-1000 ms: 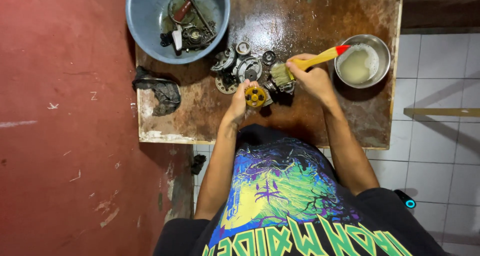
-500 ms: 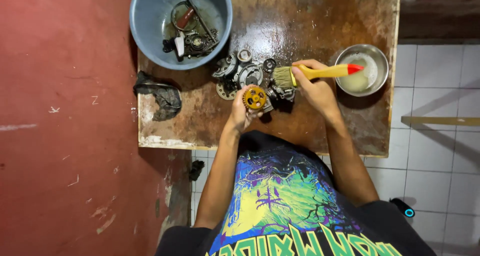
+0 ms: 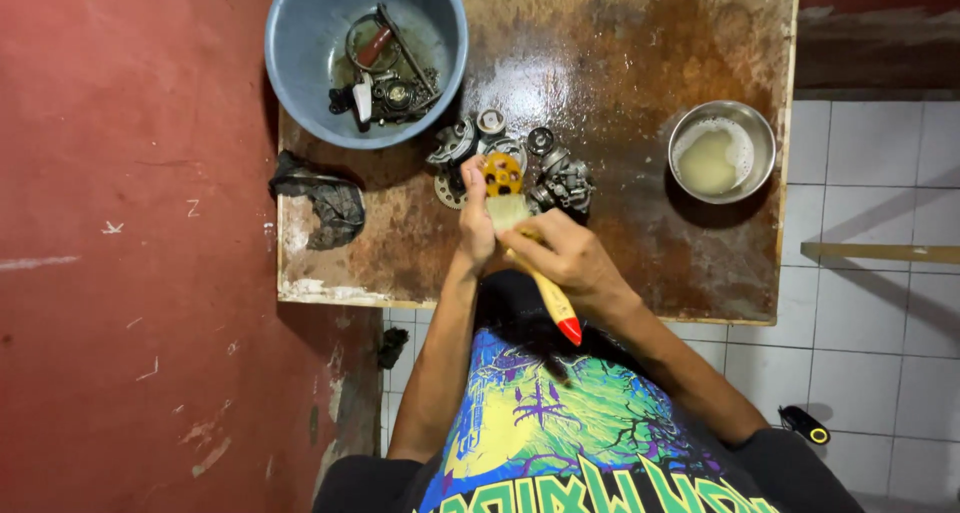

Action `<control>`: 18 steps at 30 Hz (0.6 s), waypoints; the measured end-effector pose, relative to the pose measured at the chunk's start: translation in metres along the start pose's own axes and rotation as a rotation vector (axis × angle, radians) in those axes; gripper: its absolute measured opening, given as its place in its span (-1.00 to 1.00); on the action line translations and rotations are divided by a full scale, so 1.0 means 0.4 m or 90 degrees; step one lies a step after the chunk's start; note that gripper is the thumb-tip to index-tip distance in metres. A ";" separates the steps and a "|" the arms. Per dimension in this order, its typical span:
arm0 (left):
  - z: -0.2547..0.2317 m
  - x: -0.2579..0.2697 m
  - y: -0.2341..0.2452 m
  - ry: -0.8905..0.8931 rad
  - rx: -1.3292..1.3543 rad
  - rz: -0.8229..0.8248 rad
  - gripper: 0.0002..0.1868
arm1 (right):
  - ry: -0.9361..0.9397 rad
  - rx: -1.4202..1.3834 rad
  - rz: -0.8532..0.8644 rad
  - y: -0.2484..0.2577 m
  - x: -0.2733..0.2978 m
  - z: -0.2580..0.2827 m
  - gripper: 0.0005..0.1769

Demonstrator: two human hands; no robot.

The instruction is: The person scrubs various mechanical parts, including gears and a chain, using a brush dipped in a liquid solution. They handle the parts one by one, rotating them to clean different surfaces, and occasionally place them into a blue basin or back onto the table.

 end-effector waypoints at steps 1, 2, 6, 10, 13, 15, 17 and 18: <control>0.005 -0.006 0.008 0.000 0.000 -0.001 -0.61 | 0.001 -0.001 0.001 0.004 0.003 -0.001 -0.60; 0.004 -0.011 0.019 -0.023 -0.001 -0.010 -0.62 | 0.006 0.004 0.029 0.000 0.005 0.001 -0.59; 0.056 -0.023 0.076 -0.020 0.044 -0.002 -0.67 | 0.034 0.030 -0.054 0.064 -0.007 -0.002 -0.61; 0.064 -0.019 0.080 -0.048 -0.043 0.004 -0.65 | 0.024 0.010 -0.076 0.055 -0.019 -0.024 -0.56; 0.040 -0.020 0.077 -0.102 0.051 0.037 -0.74 | 0.015 -0.048 0.037 0.010 -0.006 -0.030 -0.60; -0.005 -0.012 0.041 -0.061 0.004 -0.030 -0.68 | 0.022 -0.086 0.080 -0.001 0.005 -0.028 -0.59; 0.033 -0.018 0.073 -0.059 0.028 -0.005 -0.70 | 0.034 -0.067 0.015 0.021 0.010 -0.045 -0.62; 0.048 -0.025 0.087 -0.058 0.051 0.021 -0.72 | 0.047 -0.048 -0.051 0.040 0.010 -0.054 -0.65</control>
Point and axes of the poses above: each hand's wrist, its own x-axis away from the middle knuckle, its own y-axis out of the back of the hand, z = x × y, the point moved 7 cm from there along -x, towards the middle knuckle, and after that the axes turned 5 degrees about y, right-handed, at the moved point
